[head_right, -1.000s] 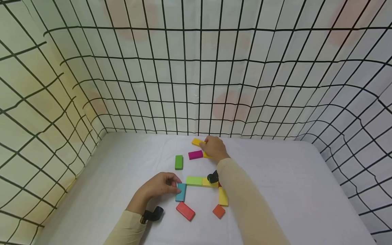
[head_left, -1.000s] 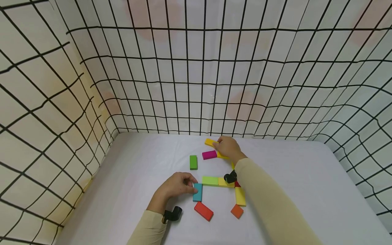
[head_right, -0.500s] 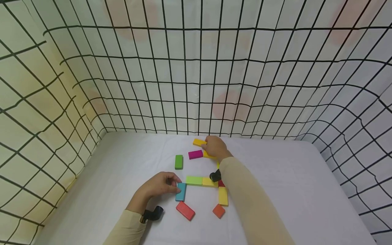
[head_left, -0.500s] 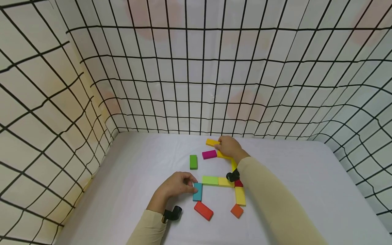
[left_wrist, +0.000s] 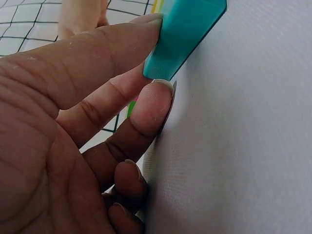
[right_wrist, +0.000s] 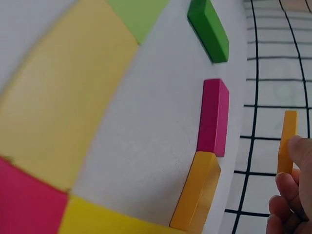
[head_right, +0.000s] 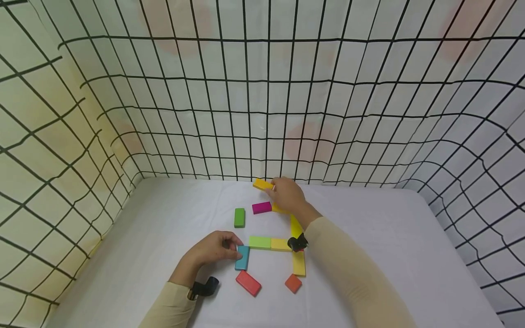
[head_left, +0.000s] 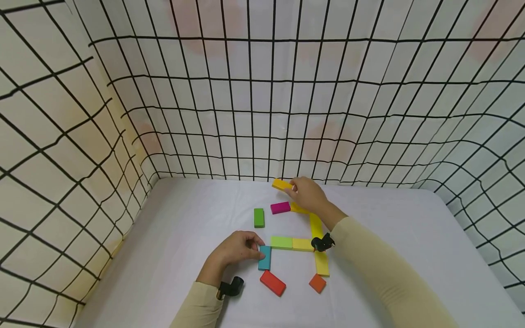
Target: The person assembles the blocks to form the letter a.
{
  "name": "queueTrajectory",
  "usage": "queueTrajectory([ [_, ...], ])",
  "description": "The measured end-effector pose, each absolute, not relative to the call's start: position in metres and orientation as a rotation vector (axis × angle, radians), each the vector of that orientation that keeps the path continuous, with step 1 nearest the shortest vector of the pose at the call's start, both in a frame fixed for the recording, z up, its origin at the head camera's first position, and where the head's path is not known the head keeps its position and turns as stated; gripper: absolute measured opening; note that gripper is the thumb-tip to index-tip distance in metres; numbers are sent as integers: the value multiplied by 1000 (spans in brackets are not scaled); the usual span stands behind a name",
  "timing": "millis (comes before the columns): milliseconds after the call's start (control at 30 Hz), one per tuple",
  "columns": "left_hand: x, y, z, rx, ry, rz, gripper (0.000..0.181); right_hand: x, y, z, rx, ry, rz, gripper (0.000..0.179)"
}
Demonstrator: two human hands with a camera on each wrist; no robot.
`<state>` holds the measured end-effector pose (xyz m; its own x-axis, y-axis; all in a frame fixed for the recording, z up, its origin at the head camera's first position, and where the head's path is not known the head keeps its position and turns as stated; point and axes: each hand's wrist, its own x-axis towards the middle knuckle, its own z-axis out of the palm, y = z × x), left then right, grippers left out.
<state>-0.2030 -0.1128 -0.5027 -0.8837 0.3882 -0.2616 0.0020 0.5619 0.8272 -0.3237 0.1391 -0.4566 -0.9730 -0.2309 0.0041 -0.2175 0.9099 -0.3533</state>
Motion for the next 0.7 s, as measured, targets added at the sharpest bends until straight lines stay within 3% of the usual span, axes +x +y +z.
queueTrajectory([
  [400, -203, -114, -502, 312, 2401, 1233, 23, -268, 150, -450, -613, 3080, -486, 38],
  [700, -203, -112, -503, 313, 2399, 1228, 23, -233, 161, -445, -636, 3070, -441, 37],
])
